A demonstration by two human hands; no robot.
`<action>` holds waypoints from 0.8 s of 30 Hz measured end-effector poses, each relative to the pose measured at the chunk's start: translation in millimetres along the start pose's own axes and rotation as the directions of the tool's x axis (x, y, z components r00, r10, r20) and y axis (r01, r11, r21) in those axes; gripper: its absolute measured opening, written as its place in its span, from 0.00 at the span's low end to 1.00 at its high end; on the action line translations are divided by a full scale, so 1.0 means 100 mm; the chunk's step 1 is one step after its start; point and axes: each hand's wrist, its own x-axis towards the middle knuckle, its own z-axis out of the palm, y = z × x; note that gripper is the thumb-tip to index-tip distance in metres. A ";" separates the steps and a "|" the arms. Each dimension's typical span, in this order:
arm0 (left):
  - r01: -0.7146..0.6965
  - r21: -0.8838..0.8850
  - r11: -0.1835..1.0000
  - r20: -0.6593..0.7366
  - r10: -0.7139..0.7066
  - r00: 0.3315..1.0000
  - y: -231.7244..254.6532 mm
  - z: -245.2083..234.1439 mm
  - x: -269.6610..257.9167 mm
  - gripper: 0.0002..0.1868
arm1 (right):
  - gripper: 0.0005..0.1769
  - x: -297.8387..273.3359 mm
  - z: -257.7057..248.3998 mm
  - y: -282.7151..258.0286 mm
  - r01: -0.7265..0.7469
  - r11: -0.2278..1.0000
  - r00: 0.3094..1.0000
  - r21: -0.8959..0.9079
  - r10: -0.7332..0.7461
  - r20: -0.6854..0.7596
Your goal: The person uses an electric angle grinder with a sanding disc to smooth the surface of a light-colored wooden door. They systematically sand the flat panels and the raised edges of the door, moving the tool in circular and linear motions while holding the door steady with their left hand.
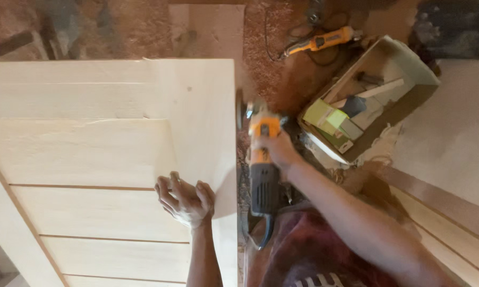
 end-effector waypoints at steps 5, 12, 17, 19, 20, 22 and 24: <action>0.008 -0.006 1.000 -0.010 -0.008 1.000 0.07 -0.04 0.03 0.31 | 0.20 0.16 0.16 -0.50 0.115 0.990 0.993 -0.077 -0.112 0.045; -0.012 -0.032 0.999 -0.007 0.012 1.000 0.08 -0.02 0.03 0.32 | 0.19 0.33 0.18 -0.69 0.248 0.967 0.960 -0.057 -0.237 0.150; -0.075 0.043 0.996 -0.033 0.076 0.997 0.04 0.04 0.00 0.32 | 0.19 -0.06 0.06 -0.21 0.179 0.958 0.983 -0.226 -0.182 0.007; -0.043 0.022 0.999 -0.010 0.043 0.999 0.04 0.06 -0.02 0.32 | 0.29 -0.30 0.00 0.11 0.195 0.963 0.981 -0.188 -0.192 0.032; -0.024 0.015 1.000 0.004 0.024 1.000 0.03 0.06 -0.04 0.32 | 0.30 -0.39 -0.05 0.24 0.167 0.971 0.986 -0.171 -0.161 0.046; -0.036 0.002 0.999 -0.013 0.036 0.999 0.01 0.06 -0.04 0.32 | 0.31 -0.50 -0.10 0.42 0.146 0.978 0.989 -0.151 -0.140 0.049; -0.045 0.006 0.999 -0.026 0.045 0.999 0.02 0.06 -0.05 0.32 | 0.30 -0.57 -0.11 0.51 0.157 0.977 0.988 -0.143 -0.156 0.017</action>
